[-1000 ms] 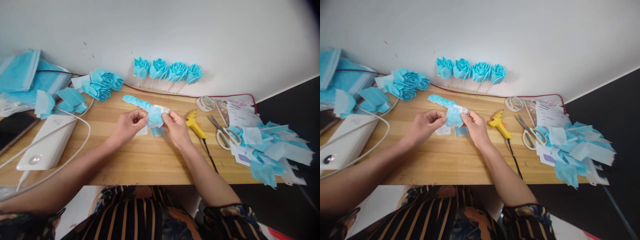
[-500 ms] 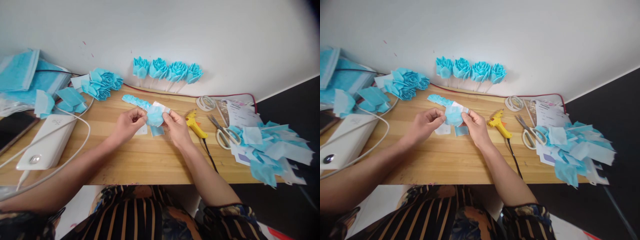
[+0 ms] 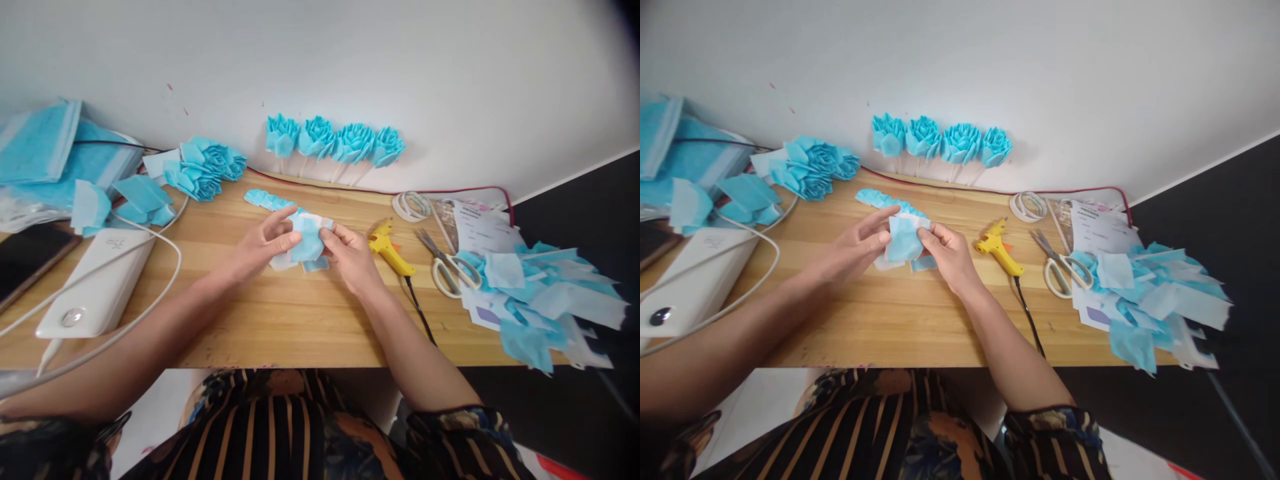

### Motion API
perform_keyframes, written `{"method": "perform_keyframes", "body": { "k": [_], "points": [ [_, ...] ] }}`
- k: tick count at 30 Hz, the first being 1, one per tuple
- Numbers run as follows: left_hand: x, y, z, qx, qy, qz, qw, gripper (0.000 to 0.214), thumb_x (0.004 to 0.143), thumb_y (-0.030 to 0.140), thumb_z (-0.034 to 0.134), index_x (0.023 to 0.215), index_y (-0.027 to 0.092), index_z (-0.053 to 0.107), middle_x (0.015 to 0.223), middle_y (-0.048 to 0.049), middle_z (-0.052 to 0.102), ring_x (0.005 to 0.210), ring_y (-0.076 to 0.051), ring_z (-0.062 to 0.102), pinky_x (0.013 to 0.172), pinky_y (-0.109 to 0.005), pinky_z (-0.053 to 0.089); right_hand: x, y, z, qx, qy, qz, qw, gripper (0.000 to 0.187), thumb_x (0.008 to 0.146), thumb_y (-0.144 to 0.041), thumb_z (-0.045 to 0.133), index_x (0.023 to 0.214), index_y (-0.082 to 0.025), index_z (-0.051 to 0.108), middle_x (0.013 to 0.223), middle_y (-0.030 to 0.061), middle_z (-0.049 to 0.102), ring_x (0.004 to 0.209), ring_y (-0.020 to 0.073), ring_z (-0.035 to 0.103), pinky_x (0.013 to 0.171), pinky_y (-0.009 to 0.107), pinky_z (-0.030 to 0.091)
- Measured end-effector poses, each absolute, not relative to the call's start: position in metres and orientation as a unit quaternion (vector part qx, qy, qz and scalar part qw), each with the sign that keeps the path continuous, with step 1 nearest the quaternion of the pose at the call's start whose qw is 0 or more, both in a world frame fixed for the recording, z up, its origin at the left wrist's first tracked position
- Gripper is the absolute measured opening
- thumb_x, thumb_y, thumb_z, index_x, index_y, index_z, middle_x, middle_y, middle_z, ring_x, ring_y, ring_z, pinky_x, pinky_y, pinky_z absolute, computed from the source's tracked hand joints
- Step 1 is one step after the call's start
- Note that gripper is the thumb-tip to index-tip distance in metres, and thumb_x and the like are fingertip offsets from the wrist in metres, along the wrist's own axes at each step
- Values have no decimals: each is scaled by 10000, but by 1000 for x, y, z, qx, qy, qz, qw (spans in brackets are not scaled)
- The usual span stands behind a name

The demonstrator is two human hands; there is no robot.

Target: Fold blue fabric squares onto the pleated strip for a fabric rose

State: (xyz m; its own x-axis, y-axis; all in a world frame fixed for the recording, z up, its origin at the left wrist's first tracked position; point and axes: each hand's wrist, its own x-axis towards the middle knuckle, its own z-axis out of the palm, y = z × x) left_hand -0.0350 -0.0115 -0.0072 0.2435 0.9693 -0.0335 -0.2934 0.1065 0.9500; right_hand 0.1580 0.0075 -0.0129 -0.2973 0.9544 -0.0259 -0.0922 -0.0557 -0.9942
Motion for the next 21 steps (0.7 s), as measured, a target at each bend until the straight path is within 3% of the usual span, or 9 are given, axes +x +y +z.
{"method": "perform_keyframes", "body": {
  "k": [3,8,13,21],
  "points": [
    [-36,-10,-9,447,356,498,653,728,737,307,864,1387,230,543,1042,-51,747,917,-193,704,788,-295,532,157,7,-12,-419,-546,593,419,348,828,-561,716,784,-218,681,720,-20,634,659,120,591,669,274,533],
    [-37,-7,-9,447,397,524,607,503,756,191,794,1234,179,635,743,35,689,623,-97,625,585,-210,466,156,6,-13,-412,-550,599,411,389,845,-580,697,736,-207,669,697,-13,645,645,125,614,632,264,537],
    [-36,-6,-7,451,416,549,567,398,739,145,777,1125,163,681,704,40,660,585,-80,575,567,-207,450,158,7,-12,-379,-542,629,409,477,902,-661,579,803,-210,698,717,9,676,642,135,639,663,286,557],
    [-35,-8,-4,449,428,578,530,316,746,145,770,1055,170,709,672,44,598,583,-81,541,554,-210,415,158,6,-2,-387,-567,623,374,314,838,-542,717,889,-232,705,850,11,700,797,148,669,742,287,573]
  ]
}}
